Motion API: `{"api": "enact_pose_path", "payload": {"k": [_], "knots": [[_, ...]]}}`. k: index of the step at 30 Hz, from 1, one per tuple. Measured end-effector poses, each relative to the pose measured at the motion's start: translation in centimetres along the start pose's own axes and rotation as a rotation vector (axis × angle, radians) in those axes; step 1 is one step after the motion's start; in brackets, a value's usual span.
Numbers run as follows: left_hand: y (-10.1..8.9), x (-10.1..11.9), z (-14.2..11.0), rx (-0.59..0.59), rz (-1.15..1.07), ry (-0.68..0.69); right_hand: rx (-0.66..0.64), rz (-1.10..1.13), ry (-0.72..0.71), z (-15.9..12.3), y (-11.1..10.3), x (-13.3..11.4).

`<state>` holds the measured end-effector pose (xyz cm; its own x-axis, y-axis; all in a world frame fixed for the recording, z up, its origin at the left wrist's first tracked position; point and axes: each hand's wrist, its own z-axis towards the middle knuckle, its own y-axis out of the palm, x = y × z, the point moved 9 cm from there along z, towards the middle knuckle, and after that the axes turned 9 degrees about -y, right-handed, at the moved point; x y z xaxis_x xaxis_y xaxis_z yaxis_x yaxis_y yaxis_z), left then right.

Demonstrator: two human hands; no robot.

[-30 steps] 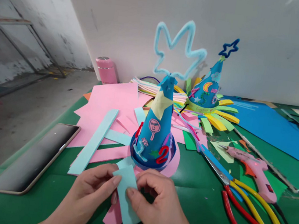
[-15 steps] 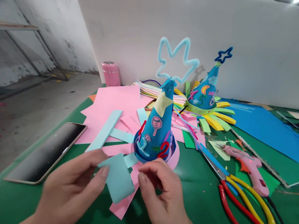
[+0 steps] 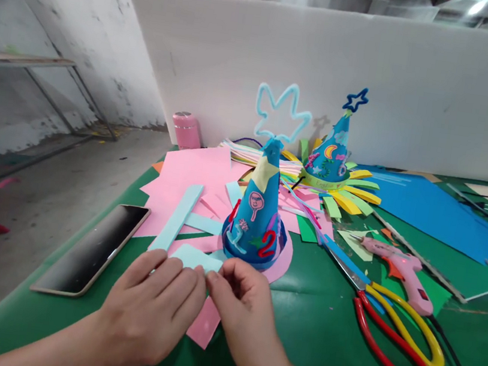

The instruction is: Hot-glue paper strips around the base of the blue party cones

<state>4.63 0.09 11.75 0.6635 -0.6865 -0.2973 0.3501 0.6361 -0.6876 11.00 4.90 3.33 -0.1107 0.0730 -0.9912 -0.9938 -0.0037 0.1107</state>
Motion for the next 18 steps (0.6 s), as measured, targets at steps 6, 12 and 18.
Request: {"api": "enact_pose_path", "payload": {"k": [6,12,18], "knots": [[-0.6,-2.8,0.2,-0.064,-0.100,-0.222,-0.199,-0.293,-0.099,0.5,-0.4,-1.0],[4.7,-4.6,-0.9,-0.597,-0.752,-0.580,-0.567,-0.517,-0.277,-0.2,0.9,-3.1],[9.3,-2.2,-3.4,-0.837,-1.413,-1.061,-0.389,-0.491,-0.309,0.8,-1.0,-3.6]]}}
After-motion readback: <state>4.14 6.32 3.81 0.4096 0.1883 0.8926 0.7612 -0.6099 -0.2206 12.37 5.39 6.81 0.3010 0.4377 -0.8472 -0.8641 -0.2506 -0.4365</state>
